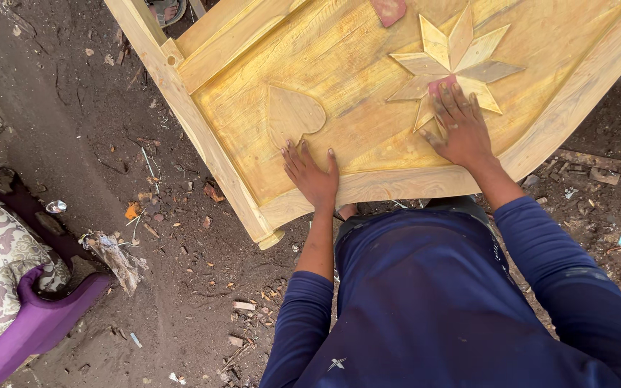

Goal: The person sands a wooden headboard with a sanding block, smoothing the flat surfaces and the carved heart and star details. The person works on the edges and the central decorative elements.

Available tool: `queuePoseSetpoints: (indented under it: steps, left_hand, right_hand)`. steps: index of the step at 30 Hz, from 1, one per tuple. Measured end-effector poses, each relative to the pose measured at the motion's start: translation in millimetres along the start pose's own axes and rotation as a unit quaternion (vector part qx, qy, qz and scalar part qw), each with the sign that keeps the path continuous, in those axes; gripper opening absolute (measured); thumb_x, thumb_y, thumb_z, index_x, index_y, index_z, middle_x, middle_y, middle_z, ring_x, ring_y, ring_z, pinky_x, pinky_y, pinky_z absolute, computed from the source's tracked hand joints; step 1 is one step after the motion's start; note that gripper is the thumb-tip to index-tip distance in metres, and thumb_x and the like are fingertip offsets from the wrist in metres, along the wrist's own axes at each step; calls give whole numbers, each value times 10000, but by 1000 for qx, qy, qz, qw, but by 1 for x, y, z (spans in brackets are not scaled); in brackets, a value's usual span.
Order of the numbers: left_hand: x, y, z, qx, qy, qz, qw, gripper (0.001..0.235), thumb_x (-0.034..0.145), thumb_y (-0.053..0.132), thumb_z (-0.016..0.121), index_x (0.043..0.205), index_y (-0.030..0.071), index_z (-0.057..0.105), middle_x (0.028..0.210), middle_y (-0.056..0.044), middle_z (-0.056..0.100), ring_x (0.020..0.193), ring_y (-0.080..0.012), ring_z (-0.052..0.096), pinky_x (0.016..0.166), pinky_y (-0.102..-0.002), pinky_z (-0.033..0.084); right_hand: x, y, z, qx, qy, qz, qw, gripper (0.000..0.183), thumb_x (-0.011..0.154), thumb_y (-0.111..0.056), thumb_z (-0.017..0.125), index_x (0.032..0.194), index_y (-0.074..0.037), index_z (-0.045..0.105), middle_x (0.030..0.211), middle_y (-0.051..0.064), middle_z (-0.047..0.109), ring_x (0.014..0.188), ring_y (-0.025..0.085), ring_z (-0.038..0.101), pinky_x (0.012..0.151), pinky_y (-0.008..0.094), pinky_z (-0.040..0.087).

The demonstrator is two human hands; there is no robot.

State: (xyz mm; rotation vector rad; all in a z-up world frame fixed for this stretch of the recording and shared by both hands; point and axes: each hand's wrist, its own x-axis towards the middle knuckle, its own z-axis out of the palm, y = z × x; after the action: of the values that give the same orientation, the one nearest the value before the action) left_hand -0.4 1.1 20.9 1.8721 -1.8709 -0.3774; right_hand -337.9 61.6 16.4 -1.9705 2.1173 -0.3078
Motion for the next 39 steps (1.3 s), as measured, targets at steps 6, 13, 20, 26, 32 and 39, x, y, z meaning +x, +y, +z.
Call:
queuePoseSetpoints:
  steps: [6, 13, 20, 26, 32, 39]
  left_hand:
    - [3, -1, 1, 3, -11, -6, 1000, 676, 935, 450, 649, 1433, 3, 553, 1630, -206, 354, 1561, -399, 229, 1246, -585, 209]
    - [3, -2, 1, 11, 4, 11, 1000, 686, 938, 452, 652, 1430, -17, 553, 1617, -224, 356, 1541, -415, 236, 1230, -594, 219]
    - [1, 2, 2, 4, 3, 2, 1000, 655, 942, 442, 652, 1424, 8, 564, 1616, -206, 370, 1545, -410, 256, 1234, -595, 235]
    - [0, 0, 4, -2, 8, 13, 1000, 647, 949, 440, 660, 1427, 16, 553, 1623, -206, 360, 1545, -417, 257, 1215, -611, 237]
    - [0, 1, 4, -7, 17, 32, 999, 666, 946, 441, 675, 1436, 12, 534, 1620, -213, 357, 1540, -416, 266, 1218, -612, 241]
    - [-3, -3, 6, -2, 12, 21, 1000, 666, 949, 445, 672, 1441, 18, 537, 1629, -217, 358, 1541, -411, 264, 1229, -597, 240]
  right_hand:
    - [28, 23, -8, 24, 111, 126, 986, 727, 1128, -477, 517, 1697, -57, 350, 1779, 174, 233, 1637, 392, 162, 1300, 597, 137]
    - [-16, -13, -15, -8, 9, -27, 1000, 833, 970, -589, 537, 1621, -96, 375, 1717, 144, 287, 1598, 347, 202, 1279, 543, 169]
    - [-43, 1, -47, -73, -26, 11, 997, 892, 859, -492, 648, 1613, -124, 343, 1703, 98, 274, 1582, 323, 196, 1272, 552, 150]
    - [-37, 2, -36, -161, -112, 18, 980, 1006, 712, -93, 709, 1637, -145, 314, 1736, 91, 219, 1611, 303, 138, 1278, 420, 194]
    - [-44, -1, -51, -104, -59, 32, 992, 874, 710, 19, 688, 1540, -159, 480, 1704, 46, 339, 1602, 257, 234, 1259, 397, 298]
    - [-51, -2, -39, 32, 32, 46, 998, 791, 714, 66, 633, 1483, -108, 569, 1633, 66, 438, 1564, 283, 324, 1230, 374, 333]
